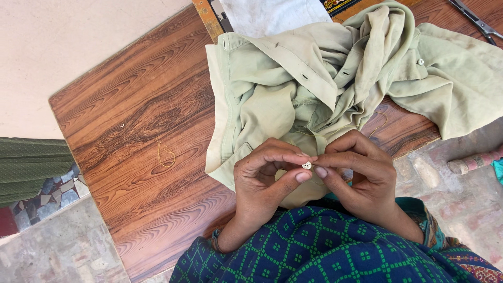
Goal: The person threads a needle with yellow thread, cuts the thread with scissors, and sews a button onto a light green shirt. They pull the thread through the fabric and button multiple times to secure it.
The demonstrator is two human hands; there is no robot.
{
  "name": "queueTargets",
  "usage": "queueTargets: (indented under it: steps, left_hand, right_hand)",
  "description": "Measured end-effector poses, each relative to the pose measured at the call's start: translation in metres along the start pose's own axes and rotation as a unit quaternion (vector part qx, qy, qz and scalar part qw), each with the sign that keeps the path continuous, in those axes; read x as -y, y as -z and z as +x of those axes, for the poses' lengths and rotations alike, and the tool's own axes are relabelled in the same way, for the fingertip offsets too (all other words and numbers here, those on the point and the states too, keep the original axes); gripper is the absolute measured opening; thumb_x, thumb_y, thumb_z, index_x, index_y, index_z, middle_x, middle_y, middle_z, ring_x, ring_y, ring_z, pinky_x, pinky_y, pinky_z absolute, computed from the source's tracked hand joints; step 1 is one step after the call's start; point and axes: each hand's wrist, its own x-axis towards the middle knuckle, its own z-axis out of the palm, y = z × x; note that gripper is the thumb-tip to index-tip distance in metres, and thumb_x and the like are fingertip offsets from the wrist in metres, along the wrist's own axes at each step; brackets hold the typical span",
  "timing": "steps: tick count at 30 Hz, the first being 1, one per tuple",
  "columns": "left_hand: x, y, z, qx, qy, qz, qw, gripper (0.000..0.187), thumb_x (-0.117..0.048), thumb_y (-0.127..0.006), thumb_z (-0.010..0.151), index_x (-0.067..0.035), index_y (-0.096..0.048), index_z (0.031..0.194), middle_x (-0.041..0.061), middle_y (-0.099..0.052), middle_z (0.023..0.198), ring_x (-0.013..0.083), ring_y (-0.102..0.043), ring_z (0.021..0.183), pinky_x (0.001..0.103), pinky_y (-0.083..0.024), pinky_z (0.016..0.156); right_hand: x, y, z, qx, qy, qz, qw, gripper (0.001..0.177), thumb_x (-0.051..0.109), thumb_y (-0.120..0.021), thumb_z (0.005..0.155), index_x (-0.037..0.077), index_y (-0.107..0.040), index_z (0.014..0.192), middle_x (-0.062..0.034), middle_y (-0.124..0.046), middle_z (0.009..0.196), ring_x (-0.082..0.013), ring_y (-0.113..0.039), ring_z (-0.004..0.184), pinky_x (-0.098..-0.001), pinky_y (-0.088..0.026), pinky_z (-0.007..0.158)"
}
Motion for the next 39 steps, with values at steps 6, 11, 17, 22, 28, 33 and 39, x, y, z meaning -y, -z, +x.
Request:
queueTargets:
  steps: [6,11,17,22,28,33,39]
  left_hand:
    - [0.003,-0.001,-0.001,0.003,0.011,-0.031,0.999,0.02,0.007,-0.075,0.096,-0.002,-0.07,0.114,0.01,-0.067,0.115,0.0144,-0.07,0.108,0.03,-0.061,0.098]
    - [0.008,-0.004,-0.001,0.003,0.026,-0.029,0.999,0.02,0.005,-0.075,0.093,-0.002,-0.07,0.11,0.005,-0.059,0.121,0.0106,-0.068,0.104,0.027,-0.059,0.091]
    - [0.01,-0.006,-0.002,-0.001,0.039,0.031,0.999,0.016,0.004,-0.077,0.093,-0.004,-0.071,0.106,0.005,-0.061,0.116,0.008,-0.065,0.099,0.023,-0.056,0.084]
    - [0.006,-0.009,-0.004,-0.036,-0.018,0.203,0.978,0.012,0.002,-0.078,0.09,-0.003,-0.074,0.099,0.006,-0.066,0.112,0.0097,-0.066,0.096,0.024,-0.056,0.083]
    - [0.003,-0.013,-0.01,-0.066,-0.088,0.262,0.959,0.013,0.005,-0.075,0.087,-0.004,-0.072,0.096,0.007,-0.054,0.113,0.013,-0.061,0.101,0.026,-0.055,0.089]
    - [-0.002,-0.008,-0.018,-0.059,-0.107,0.203,0.972,0.017,0.007,-0.075,0.089,-0.004,-0.069,0.101,0.008,-0.054,0.109,0.0148,-0.056,0.101,0.027,-0.049,0.091]
    - [-0.009,-0.004,-0.021,-0.012,-0.1,0.144,0.985,0.013,0.002,-0.068,0.099,-0.004,-0.063,0.109,0.013,-0.065,0.111,0.0185,-0.065,0.105,0.031,-0.053,0.097]
  right_hand:
    - [0.001,-0.001,0.0,0.001,0.015,-0.006,1.0,0.015,0.0,-0.077,0.087,0.006,-0.076,0.102,-0.0042,-0.064,0.095,-0.0073,-0.06,0.078,-0.0213,-0.046,0.063]
    - [0.001,-0.003,-0.003,-0.005,0.016,0.026,1.0,0.018,-0.001,-0.076,0.089,0.003,-0.072,0.106,-0.0065,-0.067,0.101,-0.01,-0.066,0.088,-0.0222,-0.051,0.071]
    - [0.0,-0.004,-0.008,-0.01,-0.037,0.127,0.991,0.03,0.0,-0.072,0.092,0.001,-0.06,0.119,-0.0087,-0.068,0.11,-0.0122,-0.069,0.099,-0.025,-0.057,0.084]
    - [-0.001,0.003,-0.005,0.059,-0.019,0.123,0.99,0.025,0.002,-0.067,0.095,0.003,-0.068,0.119,-0.0117,-0.067,0.117,-0.0157,-0.07,0.107,-0.0273,-0.06,0.089]
    - [0.007,0.003,0.002,0.056,-0.06,0.03,0.996,0.028,0.007,-0.074,0.088,0.008,-0.073,0.117,-0.0084,-0.072,0.116,-0.0138,-0.071,0.096,-0.0227,-0.055,0.067]
    - [0.012,0.008,0.01,0.059,0.035,-0.004,0.998,0.023,0.009,-0.074,0.089,0.008,-0.075,0.111,-0.0082,-0.07,0.121,-0.0231,-0.065,0.119,-0.0369,-0.051,0.101]
    - [0.011,0.012,0.01,0.06,0.049,0.039,0.996,0.019,0.009,-0.074,0.089,0.007,-0.075,0.108,-0.006,-0.073,0.115,-0.0248,-0.066,0.121,-0.0411,-0.051,0.108]
